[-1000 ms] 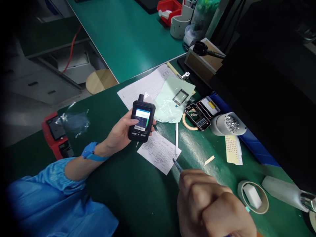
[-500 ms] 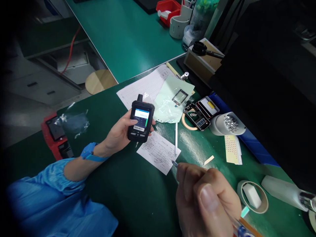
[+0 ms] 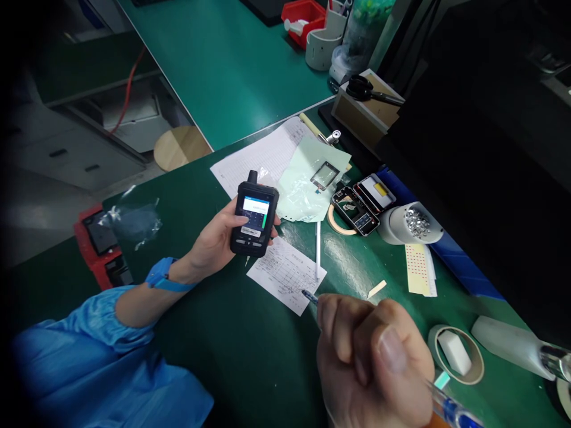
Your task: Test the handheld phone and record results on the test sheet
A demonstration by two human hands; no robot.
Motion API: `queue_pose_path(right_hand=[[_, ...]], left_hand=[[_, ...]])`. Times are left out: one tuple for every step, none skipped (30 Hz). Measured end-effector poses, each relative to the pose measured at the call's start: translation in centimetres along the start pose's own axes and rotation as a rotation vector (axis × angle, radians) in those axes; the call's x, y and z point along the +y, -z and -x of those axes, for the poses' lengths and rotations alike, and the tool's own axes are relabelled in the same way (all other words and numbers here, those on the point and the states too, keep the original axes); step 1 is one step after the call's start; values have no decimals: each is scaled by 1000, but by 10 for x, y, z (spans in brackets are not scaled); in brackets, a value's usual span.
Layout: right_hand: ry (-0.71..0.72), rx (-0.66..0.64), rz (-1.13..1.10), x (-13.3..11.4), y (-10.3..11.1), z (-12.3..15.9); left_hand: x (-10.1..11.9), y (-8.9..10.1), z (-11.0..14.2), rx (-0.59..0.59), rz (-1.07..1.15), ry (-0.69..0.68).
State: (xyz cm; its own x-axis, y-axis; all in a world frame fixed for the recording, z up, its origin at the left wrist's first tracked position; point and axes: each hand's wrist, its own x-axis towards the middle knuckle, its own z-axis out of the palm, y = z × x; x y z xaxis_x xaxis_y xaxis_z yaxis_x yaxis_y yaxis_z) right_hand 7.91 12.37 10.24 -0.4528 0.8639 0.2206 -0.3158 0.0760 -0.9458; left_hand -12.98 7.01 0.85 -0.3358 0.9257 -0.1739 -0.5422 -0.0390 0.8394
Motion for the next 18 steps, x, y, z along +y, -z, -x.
queue_pose_path(right_hand=[[-18, -3, 2, -1, -1, 0], [-38, 7, 13, -2, -1, -1], [-53, 23, 24, -3, -2, -1], [-58, 29, 30, -4, -2, -1], [-55, 33, 32, -4, -2, -1], [-50, 34, 33, -5, -2, -1], [-44, 36, 35, -5, -2, -2], [-40, 43, 38, -4, -2, -2], [-40, 47, 41, -3, -2, -2], [-36, 40, 41, -3, -1, -2], [-26, 35, 36, -2, -1, -3], [-15, 22, 26, -1, 0, -3], [-7, -2, 12, -1, 1, -3], [-6, -16, -1, 0, 1, -3], [-10, -17, -7, -1, 1, -3], [-24, -5, -6, -1, 2, -3], [-46, 19, 0, -2, 2, -3], [-60, 28, 2, -2, 2, -4]], left_hand=[[0, 0, 0, -4, -4, 2], [0, 1, 0, -5, -8, 5], [0, 1, 0, -4, -10, 7], [1, 1, 0, -2, -9, 8], [1, 2, -1, 1, -7, 8], [1, 2, -1, 4, -5, 9], [2, 1, -1, 6, -5, 10], [2, 1, -1, 6, -5, 11], [2, 1, -1, 4, -5, 10], [3, 0, -1, 2, -6, 11], [3, 0, -1, 2, -6, 11], [3, 0, -1, 3, -6, 10], [3, 0, -1, 5, -7, 11], [3, 0, -1, 6, -10, 14], [3, 0, 0, 6, -13, 18], [3, 1, 0, 4, -15, 20], [2, 1, 0, 1, -14, 19], [1, 2, 0, -5, -10, 15]])
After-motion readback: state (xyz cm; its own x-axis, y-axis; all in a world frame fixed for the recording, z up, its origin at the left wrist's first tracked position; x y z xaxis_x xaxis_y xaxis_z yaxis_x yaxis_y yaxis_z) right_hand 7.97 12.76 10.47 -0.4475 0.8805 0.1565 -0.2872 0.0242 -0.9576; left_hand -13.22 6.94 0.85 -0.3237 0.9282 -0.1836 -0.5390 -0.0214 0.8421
